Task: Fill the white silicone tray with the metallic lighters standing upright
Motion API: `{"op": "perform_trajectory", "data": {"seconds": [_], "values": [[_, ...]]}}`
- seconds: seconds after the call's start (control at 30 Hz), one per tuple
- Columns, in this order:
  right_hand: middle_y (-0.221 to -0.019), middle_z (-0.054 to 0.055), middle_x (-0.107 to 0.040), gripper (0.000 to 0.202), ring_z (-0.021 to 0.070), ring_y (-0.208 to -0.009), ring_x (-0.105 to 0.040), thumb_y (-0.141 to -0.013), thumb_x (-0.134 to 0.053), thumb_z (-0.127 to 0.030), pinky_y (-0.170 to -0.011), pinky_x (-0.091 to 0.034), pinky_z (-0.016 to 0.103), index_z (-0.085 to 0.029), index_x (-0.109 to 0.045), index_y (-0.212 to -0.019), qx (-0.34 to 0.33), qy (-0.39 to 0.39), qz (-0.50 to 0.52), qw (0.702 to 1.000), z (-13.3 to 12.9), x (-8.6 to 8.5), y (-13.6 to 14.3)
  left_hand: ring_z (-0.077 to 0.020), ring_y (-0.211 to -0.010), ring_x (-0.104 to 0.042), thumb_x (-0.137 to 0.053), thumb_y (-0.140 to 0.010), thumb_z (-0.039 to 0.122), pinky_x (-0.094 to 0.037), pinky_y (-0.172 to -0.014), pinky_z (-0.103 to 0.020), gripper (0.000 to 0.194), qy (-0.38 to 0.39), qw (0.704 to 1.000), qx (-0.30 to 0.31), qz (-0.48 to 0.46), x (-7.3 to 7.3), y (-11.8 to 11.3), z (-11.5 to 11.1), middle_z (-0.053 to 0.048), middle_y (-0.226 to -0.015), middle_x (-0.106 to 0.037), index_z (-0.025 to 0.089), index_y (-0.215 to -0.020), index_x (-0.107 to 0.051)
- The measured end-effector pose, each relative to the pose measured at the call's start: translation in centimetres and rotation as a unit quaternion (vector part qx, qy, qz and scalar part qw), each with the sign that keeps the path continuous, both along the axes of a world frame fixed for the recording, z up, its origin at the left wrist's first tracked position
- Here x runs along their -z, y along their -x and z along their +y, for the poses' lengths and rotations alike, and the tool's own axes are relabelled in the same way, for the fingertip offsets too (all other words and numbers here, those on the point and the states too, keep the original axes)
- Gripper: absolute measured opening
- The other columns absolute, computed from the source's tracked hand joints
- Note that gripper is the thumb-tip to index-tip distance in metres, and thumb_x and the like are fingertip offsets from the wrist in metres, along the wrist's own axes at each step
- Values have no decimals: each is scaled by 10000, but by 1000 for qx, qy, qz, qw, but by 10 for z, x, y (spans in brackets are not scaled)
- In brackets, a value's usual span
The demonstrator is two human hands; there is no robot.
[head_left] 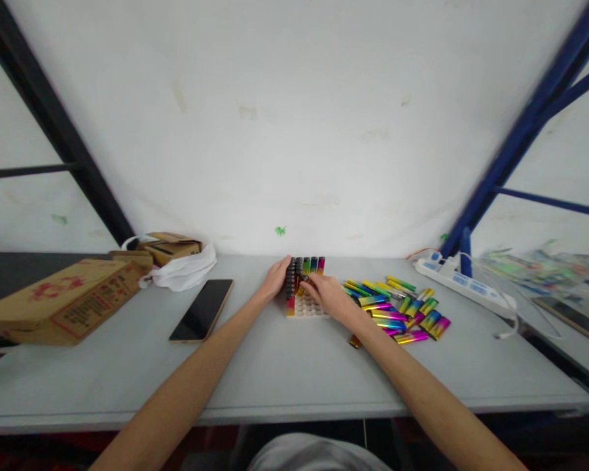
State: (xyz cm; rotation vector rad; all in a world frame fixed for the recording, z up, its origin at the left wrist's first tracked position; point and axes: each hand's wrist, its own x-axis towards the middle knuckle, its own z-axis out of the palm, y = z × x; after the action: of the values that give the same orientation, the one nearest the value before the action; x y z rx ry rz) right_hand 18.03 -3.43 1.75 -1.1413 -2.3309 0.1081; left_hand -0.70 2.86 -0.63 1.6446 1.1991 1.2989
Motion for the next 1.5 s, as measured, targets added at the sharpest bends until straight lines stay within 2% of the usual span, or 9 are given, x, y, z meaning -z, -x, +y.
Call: {"op": "perform_trajectory", "data": {"seconds": [0.13,0.3,0.4,0.6,0.77,0.93,1.2,1.4,1.5], "values": [[-979,119,-674,224,210,-902,-632,-1011,-488,-328,-811,-458,303,-152,-627,-1019,8,-33,-71,997,-4,-2,3,-235,-884,-604,-403,-873,679,-450,-904,-342,573,-6,1000,-4,2,1,0,1,-68,-901,-723,163,-821,-648],[-969,87,-689,252,176,-863,-642,-1014,-482,-356,-805,-463,275,-165,-644,-1037,-13,-17,-26,999,-3,-9,-22,-250,-934,-613,-391,-878,677,-447,-934,-352,596,0,1000,-2,7,0,1,1,-83,-954,-735,153,-851,-673],[-904,74,-716,240,174,-816,-651,-1002,-502,-338,-779,-460,268,-170,-673,-995,24,5,-19,1000,8,-16,-62,-255,-972,-614,-392,-886,655,-448,-949,-360,589,6,1000,2,7,-1,1,-1,-91,-991,-739,142,-875,-681],[-973,114,-759,211,213,-865,-701,-910,-568,-208,-812,-489,285,-138,-733,-1023,208,87,-94,970,24,-25,-167,-264,-1010,-617,-395,-886,659,-440,-982,-374,607,11,1000,4,9,-1,1,0,-94,-1014,-745,135,-912,-700],[-1046,98,-762,259,236,-919,-712,-789,-675,-207,-831,-523,289,-156,-759,-1029,202,200,-69,956,19,-22,-213,-262,-1005,-620,-388,-880,677,-442,-977,-369,622,11,1000,5,9,-1,2,1,-85,-1012,-749,143,-911,-704],[-1057,79,-762,285,240,-931,-708,-743,-699,-197,-828,-523,291,-185,-770,-1018,200,219,-99,950,22,-17,-217,-259,-984,-623,-401,-881,659,-426,-997,-376,600,10,1000,1,5,-4,1,-2,-93,-1010,-745,137,-894,-695],[-1083,113,-753,304,252,-961,-707,-802,-688,-235,-843,-522,303,-150,-742,-1089,231,192,-123,946,29,-11,-207,-266,-999,-627,-413,-875,650,-420,-1008,-378,584,19,1000,5,-6,-6,0,-5,-102,-1011,-744,139,-895,-694],[-1048,116,-757,265,236,-905,-716,-805,-679,-189,-810,-535,303,-147,-739,-1059,223,181,-67,956,24,-16,-198,-270,-1003,-624,-407,-877,664,-426,-996,-379,609,15,1000,9,-4,-2,1,-1,-97,-1018,-748,138,-936,-711],[-1063,124,-753,234,242,-916,-710,-859,-611,-199,-836,-521,319,-139,-730,-1051,227,158,-51,960,24,-19,-195,-270,-986,-624,-394,-882,669,-431,-989,-384,620,10,1000,10,1,-2,1,0,-96,-999,-751,138,-930,-711]]}}
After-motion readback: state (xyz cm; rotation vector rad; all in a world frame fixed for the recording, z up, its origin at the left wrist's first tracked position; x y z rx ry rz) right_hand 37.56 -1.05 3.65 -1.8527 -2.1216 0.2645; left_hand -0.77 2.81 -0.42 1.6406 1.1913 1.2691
